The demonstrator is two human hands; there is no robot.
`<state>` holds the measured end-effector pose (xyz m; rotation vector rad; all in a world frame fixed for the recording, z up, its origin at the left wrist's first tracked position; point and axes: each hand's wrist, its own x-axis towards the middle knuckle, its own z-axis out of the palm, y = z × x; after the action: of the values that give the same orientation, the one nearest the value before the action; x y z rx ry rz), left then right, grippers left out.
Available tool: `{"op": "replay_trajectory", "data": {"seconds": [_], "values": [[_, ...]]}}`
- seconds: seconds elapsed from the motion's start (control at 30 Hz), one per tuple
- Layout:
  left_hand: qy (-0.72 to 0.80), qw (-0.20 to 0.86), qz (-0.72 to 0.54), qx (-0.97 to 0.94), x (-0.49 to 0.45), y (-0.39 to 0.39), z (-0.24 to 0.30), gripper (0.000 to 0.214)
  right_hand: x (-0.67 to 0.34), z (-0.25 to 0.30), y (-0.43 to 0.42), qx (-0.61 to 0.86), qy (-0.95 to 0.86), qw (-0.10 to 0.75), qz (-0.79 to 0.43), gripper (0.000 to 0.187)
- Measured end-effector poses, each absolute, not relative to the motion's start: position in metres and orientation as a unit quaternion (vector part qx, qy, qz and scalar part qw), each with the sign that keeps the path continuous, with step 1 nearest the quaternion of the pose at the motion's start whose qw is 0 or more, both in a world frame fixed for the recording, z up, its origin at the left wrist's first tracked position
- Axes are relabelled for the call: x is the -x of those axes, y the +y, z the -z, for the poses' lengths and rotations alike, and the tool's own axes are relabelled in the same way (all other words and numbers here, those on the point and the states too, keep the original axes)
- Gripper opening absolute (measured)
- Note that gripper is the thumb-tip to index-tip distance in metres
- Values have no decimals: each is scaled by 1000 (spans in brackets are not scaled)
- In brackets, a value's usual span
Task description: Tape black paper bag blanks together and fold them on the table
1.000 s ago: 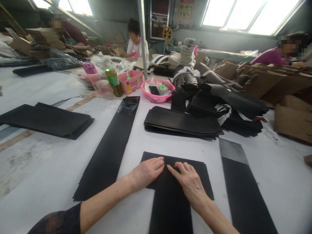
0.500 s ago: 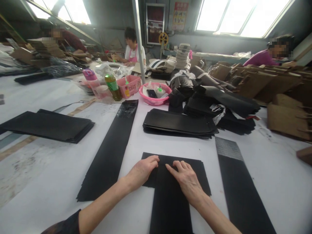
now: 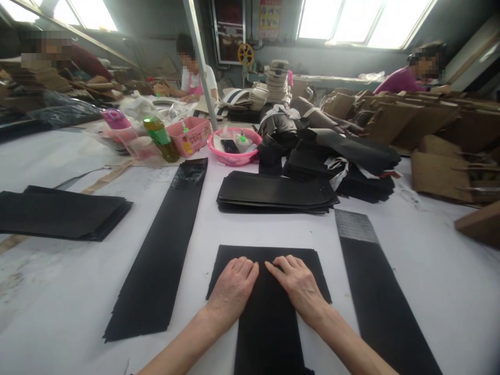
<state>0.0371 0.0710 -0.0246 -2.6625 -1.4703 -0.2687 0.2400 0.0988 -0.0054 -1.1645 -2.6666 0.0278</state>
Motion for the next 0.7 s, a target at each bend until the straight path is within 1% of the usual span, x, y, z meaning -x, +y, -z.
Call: {"op": "replay_trajectory", "data": {"seconds": [0.17, 0.37, 0.57, 0.7], "values": [[-471, 37, 68, 879, -37, 74, 21, 44, -252, 5, 99, 390, -912, 128, -16, 35], [-464, 40, 64, 883, -40, 77, 20, 44, -273, 12, 98, 403, -904, 142, -35, 35], [-468, 86, 58, 878, -42, 72, 26, 42, -283, 15, 92, 424, -890, 166, -36, 37], [-474, 90, 85, 872, -41, 70, 30, 42, -290, 9, 91, 491, -845, 192, -95, 32]]}}
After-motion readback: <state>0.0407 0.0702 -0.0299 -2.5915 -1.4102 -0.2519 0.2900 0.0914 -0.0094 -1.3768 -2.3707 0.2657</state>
